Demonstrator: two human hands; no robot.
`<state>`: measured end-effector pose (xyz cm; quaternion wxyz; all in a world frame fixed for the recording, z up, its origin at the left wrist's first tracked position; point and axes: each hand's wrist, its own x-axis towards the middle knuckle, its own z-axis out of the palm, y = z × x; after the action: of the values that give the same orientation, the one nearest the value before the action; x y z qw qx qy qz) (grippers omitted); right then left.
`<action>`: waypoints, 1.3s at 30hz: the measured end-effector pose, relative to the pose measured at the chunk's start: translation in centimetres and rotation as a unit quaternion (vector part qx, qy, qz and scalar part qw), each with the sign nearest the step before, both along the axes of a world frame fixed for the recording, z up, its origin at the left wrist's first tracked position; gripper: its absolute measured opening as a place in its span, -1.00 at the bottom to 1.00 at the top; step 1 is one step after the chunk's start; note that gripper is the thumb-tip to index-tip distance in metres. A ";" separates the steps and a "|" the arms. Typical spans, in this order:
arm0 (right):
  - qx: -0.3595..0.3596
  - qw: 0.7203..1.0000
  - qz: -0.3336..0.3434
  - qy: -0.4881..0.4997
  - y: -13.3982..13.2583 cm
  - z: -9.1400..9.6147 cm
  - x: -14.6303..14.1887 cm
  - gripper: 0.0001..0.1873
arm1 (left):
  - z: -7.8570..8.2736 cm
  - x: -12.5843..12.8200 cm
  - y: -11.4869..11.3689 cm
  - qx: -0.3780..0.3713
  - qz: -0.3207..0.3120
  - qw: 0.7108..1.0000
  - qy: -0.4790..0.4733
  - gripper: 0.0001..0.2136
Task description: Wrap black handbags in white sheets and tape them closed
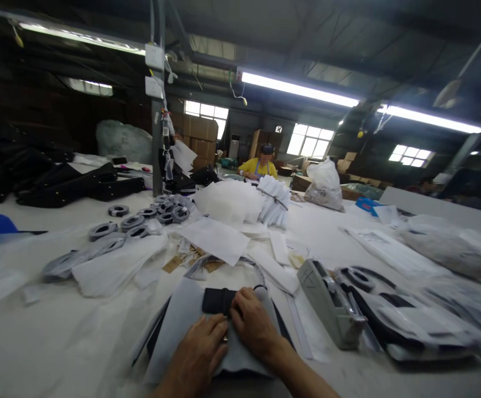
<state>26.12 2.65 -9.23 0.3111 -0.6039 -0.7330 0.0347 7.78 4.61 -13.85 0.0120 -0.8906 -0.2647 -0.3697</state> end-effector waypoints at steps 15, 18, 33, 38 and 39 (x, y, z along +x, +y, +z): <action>-0.164 0.982 -0.061 -0.073 2.9 2.0 4.4 -0.67 | -0.2 -0.8 0.2 0.117 0.020 0.993 0.008 -0.70; -0.205 0.976 -0.054 -0.058 3.7 2.6 4.9 -0.68 | -0.4 -0.8 0.2 0.131 0.019 0.991 0.004 -0.71; -0.334 0.942 -0.038 -0.023 6.5 3.1 6.4 -0.87 | -1.5 -0.3 0.4 0.157 0.040 0.986 0.042 -0.67; -0.339 0.939 -0.054 -0.027 6.8 2.8 6.0 -0.80 | -3.3 1.0 0.3 0.173 0.071 0.981 -0.049 -0.62; -0.343 0.938 -0.048 -0.031 7.0 2.9 6.0 -0.81 | -3.6 1.2 0.3 0.172 0.073 0.980 -0.064 -0.62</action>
<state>32.15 9.62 -6.36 0.0637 -0.7094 -0.6557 0.2506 8.93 4.92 -17.44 0.1750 -0.8278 -0.2618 -0.4643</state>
